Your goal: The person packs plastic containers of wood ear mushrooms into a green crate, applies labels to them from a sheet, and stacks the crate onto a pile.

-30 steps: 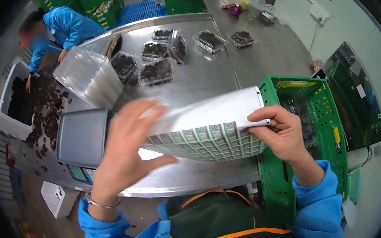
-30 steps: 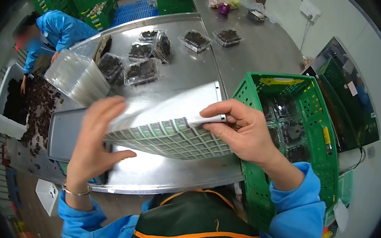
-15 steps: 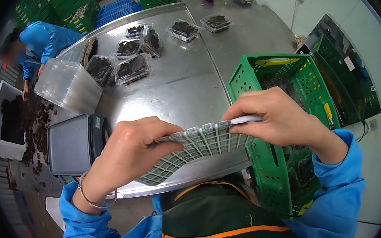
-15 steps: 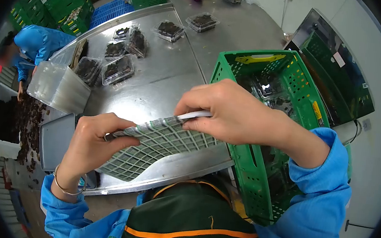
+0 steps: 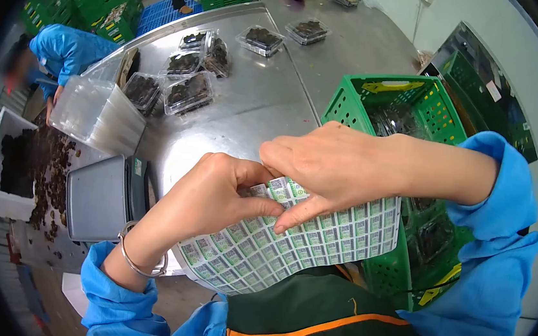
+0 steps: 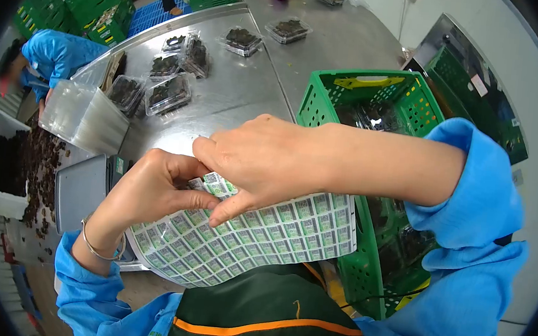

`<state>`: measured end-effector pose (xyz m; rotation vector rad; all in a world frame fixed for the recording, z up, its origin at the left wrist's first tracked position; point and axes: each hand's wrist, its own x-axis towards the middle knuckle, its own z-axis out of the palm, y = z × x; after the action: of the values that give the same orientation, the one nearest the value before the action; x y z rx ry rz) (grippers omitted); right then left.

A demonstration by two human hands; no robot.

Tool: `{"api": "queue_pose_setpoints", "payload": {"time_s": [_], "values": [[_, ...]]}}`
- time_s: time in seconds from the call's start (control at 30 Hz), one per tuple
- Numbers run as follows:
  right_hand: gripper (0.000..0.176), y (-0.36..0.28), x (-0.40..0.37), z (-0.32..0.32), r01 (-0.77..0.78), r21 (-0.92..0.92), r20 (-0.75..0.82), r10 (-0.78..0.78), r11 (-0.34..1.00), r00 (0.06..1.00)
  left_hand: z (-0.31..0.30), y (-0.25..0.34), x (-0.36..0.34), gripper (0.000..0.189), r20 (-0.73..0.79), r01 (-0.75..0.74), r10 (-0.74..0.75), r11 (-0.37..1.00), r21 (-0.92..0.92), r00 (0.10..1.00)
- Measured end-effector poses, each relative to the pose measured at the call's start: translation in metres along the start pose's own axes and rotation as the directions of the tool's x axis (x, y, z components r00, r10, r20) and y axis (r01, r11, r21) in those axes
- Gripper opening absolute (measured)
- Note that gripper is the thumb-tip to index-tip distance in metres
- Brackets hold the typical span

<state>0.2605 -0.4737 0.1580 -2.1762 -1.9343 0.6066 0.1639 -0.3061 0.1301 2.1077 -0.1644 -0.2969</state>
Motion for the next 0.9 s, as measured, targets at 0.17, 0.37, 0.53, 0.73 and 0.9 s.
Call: {"api": "queue_pose_setpoints", "payload": {"time_s": [0.17, 0.37, 0.53, 0.73, 0.9], "values": [[0.046, 0.007, 0.002, 0.009, 0.027, 0.163, -0.044, -0.02, 0.986, 0.999, -0.003, -0.005, 0.001, 0.028, 0.038, 0.012, -0.012, 1.0, 0.008, 0.999], [0.031, 0.021, -0.009, 0.025, -0.004, 0.332, -0.121, 0.047, 0.943, 0.991, -0.006, 0.0, 0.016, 0.029, 0.203, 0.067, -0.074, 0.997, 0.039, 0.976], [0.019, 0.033, -0.031, 0.074, 0.252, -0.194, -0.498, -0.317, 0.948, 0.807, -0.008, -0.028, 0.048, 0.024, 0.373, 0.302, -0.283, 0.953, 0.01, 0.884], [0.029, 0.232, -0.147, 0.069, -0.528, 0.681, -0.35, 0.859, 0.508, 0.374, -0.02, -0.068, -0.015, 0.018, -0.062, 0.543, -0.546, 0.837, -0.07, 0.835], [0.045, 0.372, -0.139, 0.19, -0.791, 0.431, -0.182, 0.9, 0.435, 0.396, -0.005, -0.078, -0.052, 0.019, -0.215, 0.539, -0.585, 0.808, -0.237, 0.782]]}}
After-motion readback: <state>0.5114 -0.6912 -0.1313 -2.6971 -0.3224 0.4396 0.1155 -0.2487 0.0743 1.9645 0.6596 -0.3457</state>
